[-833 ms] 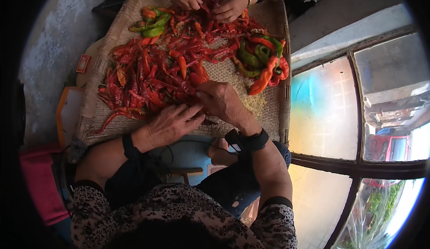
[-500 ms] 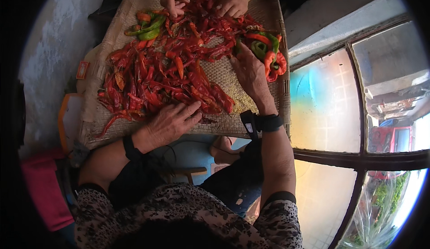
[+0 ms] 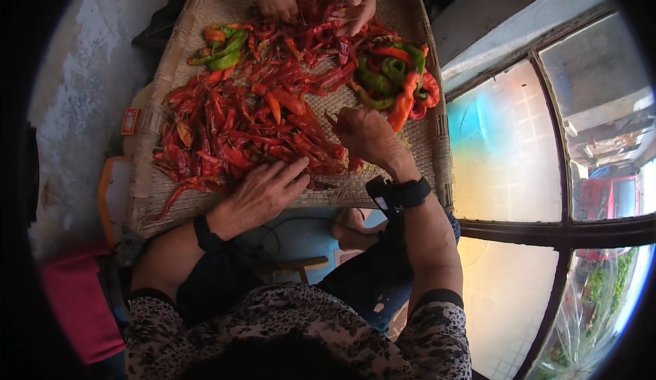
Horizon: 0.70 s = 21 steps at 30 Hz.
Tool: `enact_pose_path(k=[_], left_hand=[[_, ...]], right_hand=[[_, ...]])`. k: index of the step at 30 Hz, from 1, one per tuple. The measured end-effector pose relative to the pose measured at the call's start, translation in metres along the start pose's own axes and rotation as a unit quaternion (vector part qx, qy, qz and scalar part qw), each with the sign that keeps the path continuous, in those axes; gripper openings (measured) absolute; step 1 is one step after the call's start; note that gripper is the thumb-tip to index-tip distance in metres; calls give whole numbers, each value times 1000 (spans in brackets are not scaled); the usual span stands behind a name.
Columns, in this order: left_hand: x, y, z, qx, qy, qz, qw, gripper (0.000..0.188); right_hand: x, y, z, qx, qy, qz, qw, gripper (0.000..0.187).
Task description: The person sorts through a pile of red and green peppers on a woven tray, picking up individual peppers to pull off the stems and break open the skins to release the seeds.
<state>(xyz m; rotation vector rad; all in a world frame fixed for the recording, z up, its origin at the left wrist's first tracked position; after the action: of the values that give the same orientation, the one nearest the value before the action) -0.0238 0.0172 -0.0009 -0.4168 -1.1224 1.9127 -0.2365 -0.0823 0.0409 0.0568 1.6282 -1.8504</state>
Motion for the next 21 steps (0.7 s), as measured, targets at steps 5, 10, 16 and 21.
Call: enact_pose_path(k=[5,10,16,21], left_hand=[[-3,1,-5,38,-21,-48,998,32],[-7,-8,10,9,-312,-382,870,43],[-25,0,5,23,-425,-615,664,42],[-26,-1,6,75,-455,-595,658,33]], right_hand=[[-11,-19,6,-5,165,259,952,18],[-33,11,-6,-32,153,414,897,20],[-62,30,-15,-9,112,423,899,18],[-60,18,-11,-71,52,324,942,35]])
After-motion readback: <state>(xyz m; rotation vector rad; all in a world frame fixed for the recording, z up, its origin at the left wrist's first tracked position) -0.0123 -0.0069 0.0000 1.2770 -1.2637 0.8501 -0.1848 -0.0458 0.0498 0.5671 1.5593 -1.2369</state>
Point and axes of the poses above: each hand's wrist, its own z-axis towards the middle knuckle, its own y-axis out of the palm, x = y × z, the point moved 2 cm from there along z, towards the middle knuckle, and after that the axes turned 14 degrees about x, right-handed, at the moved point
